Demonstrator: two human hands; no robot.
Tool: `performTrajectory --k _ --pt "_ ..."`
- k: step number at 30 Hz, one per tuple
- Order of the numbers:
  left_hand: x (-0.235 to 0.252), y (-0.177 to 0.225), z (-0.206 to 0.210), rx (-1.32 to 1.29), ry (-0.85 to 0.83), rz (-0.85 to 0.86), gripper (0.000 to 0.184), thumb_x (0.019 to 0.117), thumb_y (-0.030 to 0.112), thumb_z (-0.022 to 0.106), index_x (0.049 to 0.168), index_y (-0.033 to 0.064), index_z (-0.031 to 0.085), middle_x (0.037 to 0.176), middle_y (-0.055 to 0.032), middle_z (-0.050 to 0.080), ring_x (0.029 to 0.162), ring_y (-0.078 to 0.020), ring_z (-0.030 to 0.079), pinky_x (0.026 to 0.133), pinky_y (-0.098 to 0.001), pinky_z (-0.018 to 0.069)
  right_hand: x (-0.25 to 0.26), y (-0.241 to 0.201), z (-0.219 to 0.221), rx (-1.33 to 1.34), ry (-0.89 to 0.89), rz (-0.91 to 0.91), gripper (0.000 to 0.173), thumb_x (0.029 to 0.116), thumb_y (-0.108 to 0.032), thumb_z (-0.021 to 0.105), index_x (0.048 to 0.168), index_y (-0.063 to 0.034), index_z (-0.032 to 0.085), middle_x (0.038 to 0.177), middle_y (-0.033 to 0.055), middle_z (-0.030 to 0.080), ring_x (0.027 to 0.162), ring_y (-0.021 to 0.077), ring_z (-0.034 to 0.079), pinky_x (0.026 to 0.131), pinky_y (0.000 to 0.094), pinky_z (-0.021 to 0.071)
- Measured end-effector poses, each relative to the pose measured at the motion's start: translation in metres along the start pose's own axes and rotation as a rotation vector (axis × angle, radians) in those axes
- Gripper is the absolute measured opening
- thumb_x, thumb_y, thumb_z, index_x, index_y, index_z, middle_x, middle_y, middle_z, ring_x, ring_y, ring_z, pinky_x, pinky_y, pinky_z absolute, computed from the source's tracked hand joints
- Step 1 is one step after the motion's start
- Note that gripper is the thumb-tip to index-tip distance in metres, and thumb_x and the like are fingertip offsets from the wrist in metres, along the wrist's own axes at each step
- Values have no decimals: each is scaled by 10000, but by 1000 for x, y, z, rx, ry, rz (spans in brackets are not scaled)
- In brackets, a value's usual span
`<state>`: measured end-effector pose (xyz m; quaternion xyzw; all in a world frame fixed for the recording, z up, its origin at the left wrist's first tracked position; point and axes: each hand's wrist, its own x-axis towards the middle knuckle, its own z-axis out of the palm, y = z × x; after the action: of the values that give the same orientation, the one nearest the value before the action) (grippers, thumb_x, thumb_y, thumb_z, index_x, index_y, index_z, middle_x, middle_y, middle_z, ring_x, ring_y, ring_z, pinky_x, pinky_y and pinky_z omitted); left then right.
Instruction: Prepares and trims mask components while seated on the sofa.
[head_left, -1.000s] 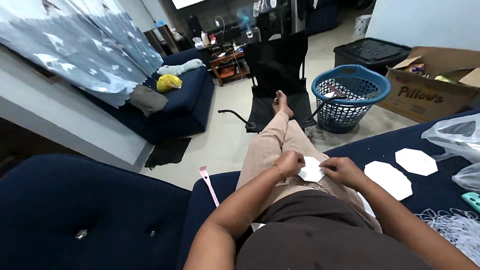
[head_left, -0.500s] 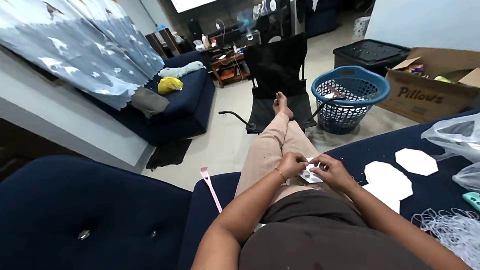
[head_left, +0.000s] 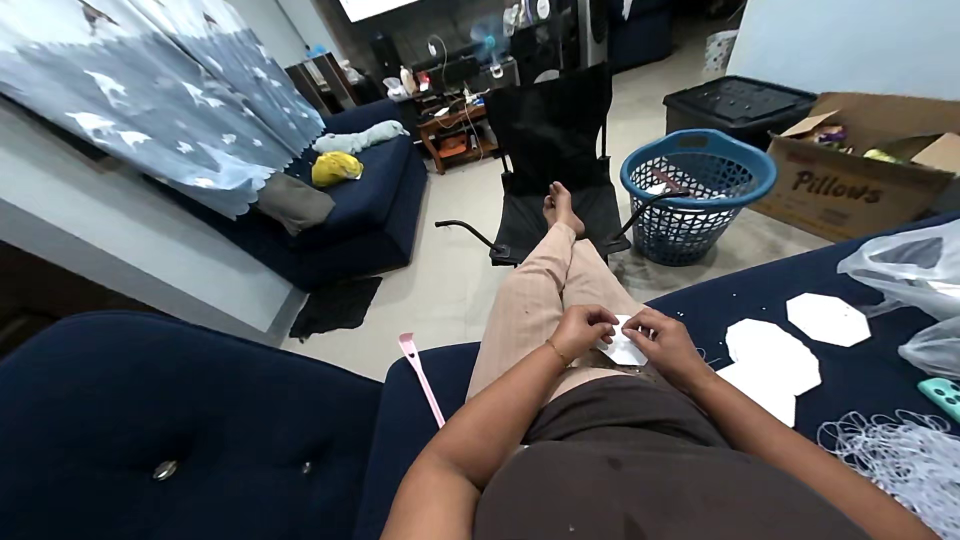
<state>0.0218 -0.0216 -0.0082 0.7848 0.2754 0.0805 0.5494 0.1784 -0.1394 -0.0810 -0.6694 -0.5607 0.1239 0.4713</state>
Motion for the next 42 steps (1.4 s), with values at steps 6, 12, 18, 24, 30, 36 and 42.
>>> performTrajectory --k 6,12,18,24,30,36,42 --pt "-1 -2 1 -15 -36 23 228 973 -90 541 1163 -116 664 1138 -202 702 970 -183 717 913 -341 582 -2 2 -3 12 85 104 142 954 -113 679 975 10 748 1004 185 694 882 284 660 793 460 542" --pt "2 -5 1 111 -4 10 189 946 0 670 1110 -91 696 1048 -181 720 911 -179 715 900 -347 583 -2 4 -2 2 95 149 138 950 -112 690 976 10 749 1031 195 695 948 339 647 843 519 518" --pt "1 -7 3 226 7 32 196 982 98 667 1083 -64 710 1006 -160 727 864 -172 719 875 -352 592 -3 3 -2 25 84 175 118 955 -100 682 970 -2 747 1024 168 698 883 263 671 807 444 559" --pt "2 -9 4 421 51 149 202 952 135 709 1042 -44 723 1177 -213 629 1005 -249 638 930 -365 527 -4 2 3 55 78 106 126 951 -117 683 976 -9 745 1003 138 703 841 204 672 782 381 572" --pt "3 -14 5 349 41 178 201 978 111 664 1058 -67 712 1035 -186 701 936 -222 682 907 -375 548 -5 0 3 84 87 85 129 950 -120 677 969 -14 748 990 127 707 817 178 669 763 354 573" --pt "2 -14 5 274 7 89 207 1001 91 620 1116 -72 678 1011 -181 704 861 -201 684 850 -369 563 -7 0 4 111 94 64 131 946 -129 677 959 -21 750 980 111 705 813 143 668 756 311 573" --pt "2 -9 6 118 19 -10 206 1020 39 562 1177 -86 605 1001 -161 663 785 -163 664 757 -326 580 -8 1 6 122 115 31 135 946 -134 671 956 -23 748 966 97 708 813 123 663 751 289 567"
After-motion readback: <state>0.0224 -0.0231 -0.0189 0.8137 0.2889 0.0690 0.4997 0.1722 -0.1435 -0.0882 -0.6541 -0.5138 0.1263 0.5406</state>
